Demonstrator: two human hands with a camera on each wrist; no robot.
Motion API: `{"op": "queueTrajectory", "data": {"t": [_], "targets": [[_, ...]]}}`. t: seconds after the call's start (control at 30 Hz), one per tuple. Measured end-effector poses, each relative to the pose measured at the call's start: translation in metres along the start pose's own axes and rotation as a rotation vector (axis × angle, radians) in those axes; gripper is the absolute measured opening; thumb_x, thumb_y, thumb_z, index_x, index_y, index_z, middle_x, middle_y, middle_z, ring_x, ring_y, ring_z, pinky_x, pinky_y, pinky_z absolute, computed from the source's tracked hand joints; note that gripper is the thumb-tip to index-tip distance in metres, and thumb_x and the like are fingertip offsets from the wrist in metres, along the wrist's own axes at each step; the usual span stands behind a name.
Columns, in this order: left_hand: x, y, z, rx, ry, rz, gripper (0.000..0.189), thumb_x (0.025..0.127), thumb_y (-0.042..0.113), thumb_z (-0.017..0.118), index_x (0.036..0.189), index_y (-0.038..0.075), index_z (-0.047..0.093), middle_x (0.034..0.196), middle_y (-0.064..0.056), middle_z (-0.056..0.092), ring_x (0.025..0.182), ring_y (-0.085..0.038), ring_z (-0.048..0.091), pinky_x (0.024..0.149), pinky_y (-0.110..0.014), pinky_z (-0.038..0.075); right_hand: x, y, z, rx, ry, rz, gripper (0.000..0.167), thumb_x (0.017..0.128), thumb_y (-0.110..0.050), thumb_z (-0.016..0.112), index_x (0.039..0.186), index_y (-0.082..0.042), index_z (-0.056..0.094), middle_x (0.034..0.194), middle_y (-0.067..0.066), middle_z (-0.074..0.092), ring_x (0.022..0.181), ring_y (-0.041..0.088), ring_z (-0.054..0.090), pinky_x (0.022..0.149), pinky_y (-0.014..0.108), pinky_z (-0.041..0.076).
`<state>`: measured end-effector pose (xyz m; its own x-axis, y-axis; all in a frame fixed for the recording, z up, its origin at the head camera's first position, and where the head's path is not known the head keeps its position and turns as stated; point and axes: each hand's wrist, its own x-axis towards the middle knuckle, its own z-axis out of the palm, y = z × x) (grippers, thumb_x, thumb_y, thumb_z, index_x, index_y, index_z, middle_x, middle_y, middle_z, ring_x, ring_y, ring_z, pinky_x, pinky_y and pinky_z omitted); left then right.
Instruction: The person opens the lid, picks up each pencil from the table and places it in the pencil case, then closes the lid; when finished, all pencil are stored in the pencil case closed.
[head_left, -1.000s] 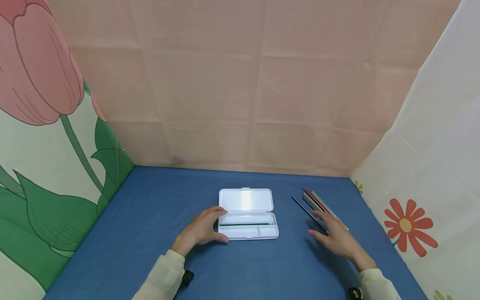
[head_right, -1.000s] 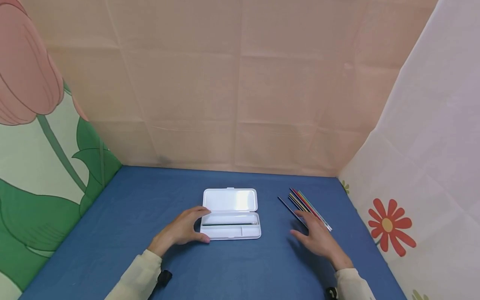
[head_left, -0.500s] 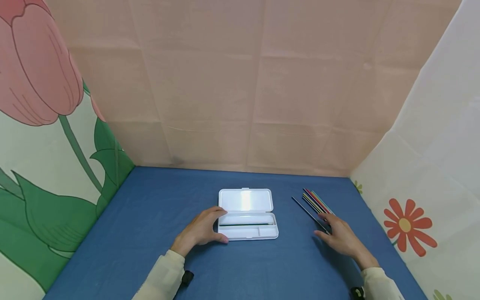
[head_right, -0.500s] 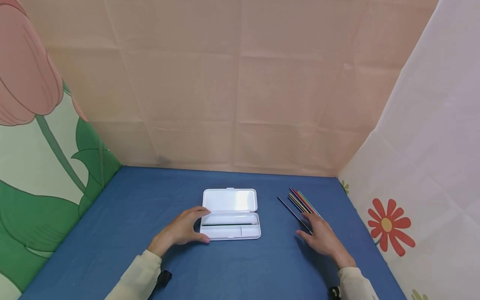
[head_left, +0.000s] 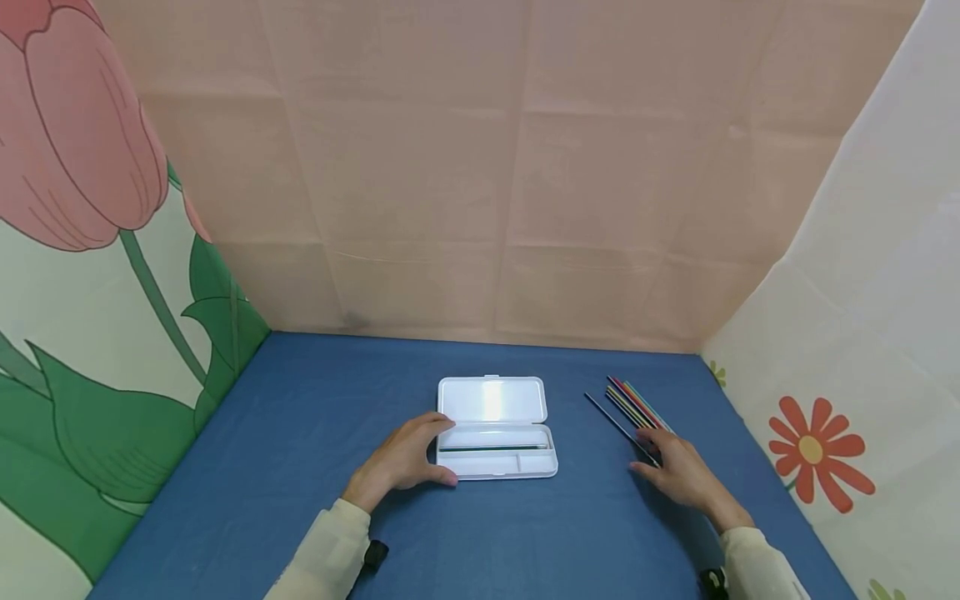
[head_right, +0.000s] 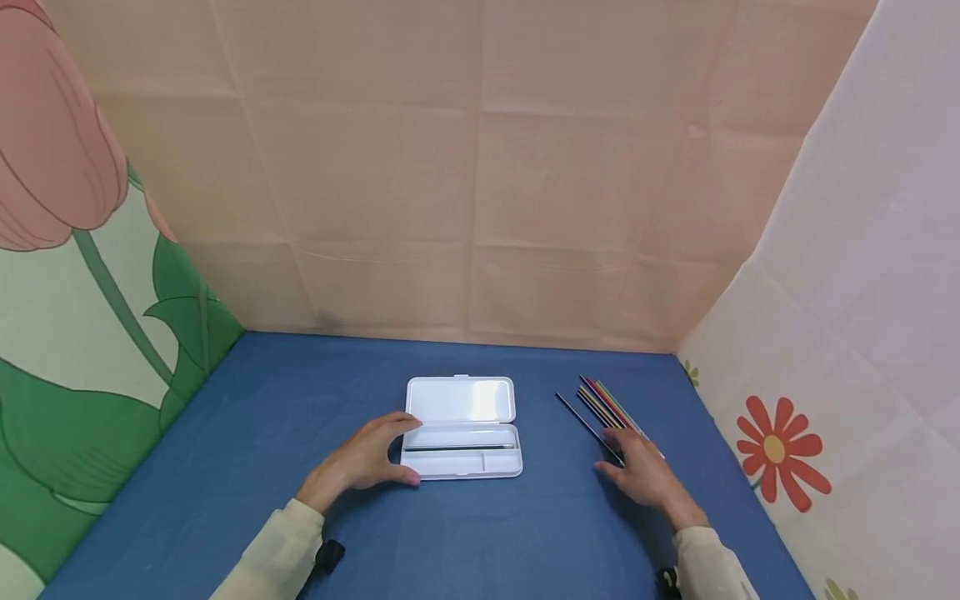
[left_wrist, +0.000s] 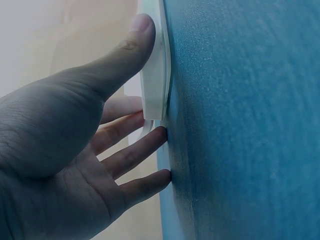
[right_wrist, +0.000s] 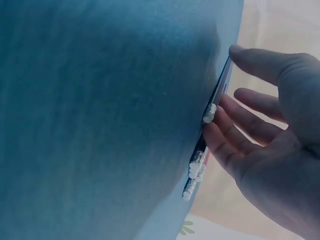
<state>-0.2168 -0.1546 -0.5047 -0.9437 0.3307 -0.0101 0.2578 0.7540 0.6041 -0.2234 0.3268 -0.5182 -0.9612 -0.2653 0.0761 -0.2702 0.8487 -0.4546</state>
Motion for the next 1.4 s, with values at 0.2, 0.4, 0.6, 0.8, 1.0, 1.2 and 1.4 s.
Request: {"op": "queueTrajectory", "data": {"t": [0.2,0.4,0.6,0.8,1.0,1.2,1.4], "targets": [[0.0002,0.0002,0.0005,0.000,0.004,0.002,0.090,0.078,0.033,0.107,0.153,0.003,0.067,0.163,-0.018,0.062,0.150,-0.041,0.061,0.128,-0.063,0.049,0.0017,0.0004,0.0022,-0.024,0.002,-0.009,0.049,0.101,-0.008,0.083,0.145,0.006,0.067,0.112,0.009,0.074,0.093,0.013,0.061,0.077,0.035,0.055],[0.0001,0.0003,0.0011,0.003,0.002,-0.008,0.091,0.078,0.033,0.107,0.153,0.003,0.067,0.164,-0.018,0.062,0.151,-0.042,0.061,0.128,-0.064,0.049,0.0028,0.0012,0.0051,-0.018,0.008,-0.016,0.042,0.102,-0.002,0.079,0.142,0.005,0.070,0.093,-0.003,0.064,0.079,0.002,0.050,0.070,0.026,0.046],[-0.0002,0.0007,0.0011,0.008,0.000,-0.013,0.091,0.078,0.034,0.107,0.154,0.003,0.067,0.165,-0.018,0.061,0.151,-0.042,0.060,0.129,-0.064,0.049,0.0045,0.0007,0.0062,-0.024,0.038,-0.017,0.034,0.102,0.001,0.078,0.135,0.006,0.074,0.091,-0.002,0.069,0.076,0.003,0.053,0.068,0.025,0.049],[-0.0008,0.0011,0.0007,0.009,0.001,-0.015,0.091,0.078,0.034,0.107,0.154,0.003,0.067,0.164,-0.018,0.062,0.151,-0.041,0.061,0.129,-0.064,0.049,0.0061,-0.0002,0.0066,-0.039,0.032,-0.004,0.030,0.102,0.002,0.075,0.132,0.005,0.076,0.088,-0.002,0.068,0.074,0.006,0.053,0.067,0.025,0.046],[-0.0007,0.0010,0.0005,0.005,0.001,-0.017,0.091,0.078,0.034,0.107,0.154,0.004,0.067,0.164,-0.018,0.062,0.151,-0.041,0.060,0.129,-0.063,0.049,0.0045,-0.0021,0.0055,-0.030,0.004,0.020,0.028,0.103,0.002,0.072,0.131,0.004,0.077,0.085,-0.002,0.066,0.073,0.008,0.053,0.065,0.026,0.045],[-0.0008,0.0011,0.0008,0.007,-0.002,-0.021,0.091,0.078,0.034,0.107,0.154,0.004,0.067,0.165,-0.018,0.061,0.151,-0.041,0.060,0.128,-0.064,0.049,0.0021,-0.0030,0.0035,-0.011,0.000,0.035,0.027,0.103,0.004,0.070,0.129,0.003,0.079,0.089,0.001,0.071,0.075,0.010,0.055,0.067,0.027,0.049],[-0.0016,0.0010,0.0013,0.006,0.005,-0.017,0.091,0.078,0.034,0.107,0.154,0.003,0.067,0.165,-0.018,0.062,0.151,-0.041,0.060,0.128,-0.064,0.049,0.0013,-0.0037,0.0033,-0.002,0.033,0.033,0.024,0.103,0.006,0.069,0.125,0.002,0.079,0.094,0.003,0.071,0.080,0.012,0.056,0.071,0.029,0.051]]}}
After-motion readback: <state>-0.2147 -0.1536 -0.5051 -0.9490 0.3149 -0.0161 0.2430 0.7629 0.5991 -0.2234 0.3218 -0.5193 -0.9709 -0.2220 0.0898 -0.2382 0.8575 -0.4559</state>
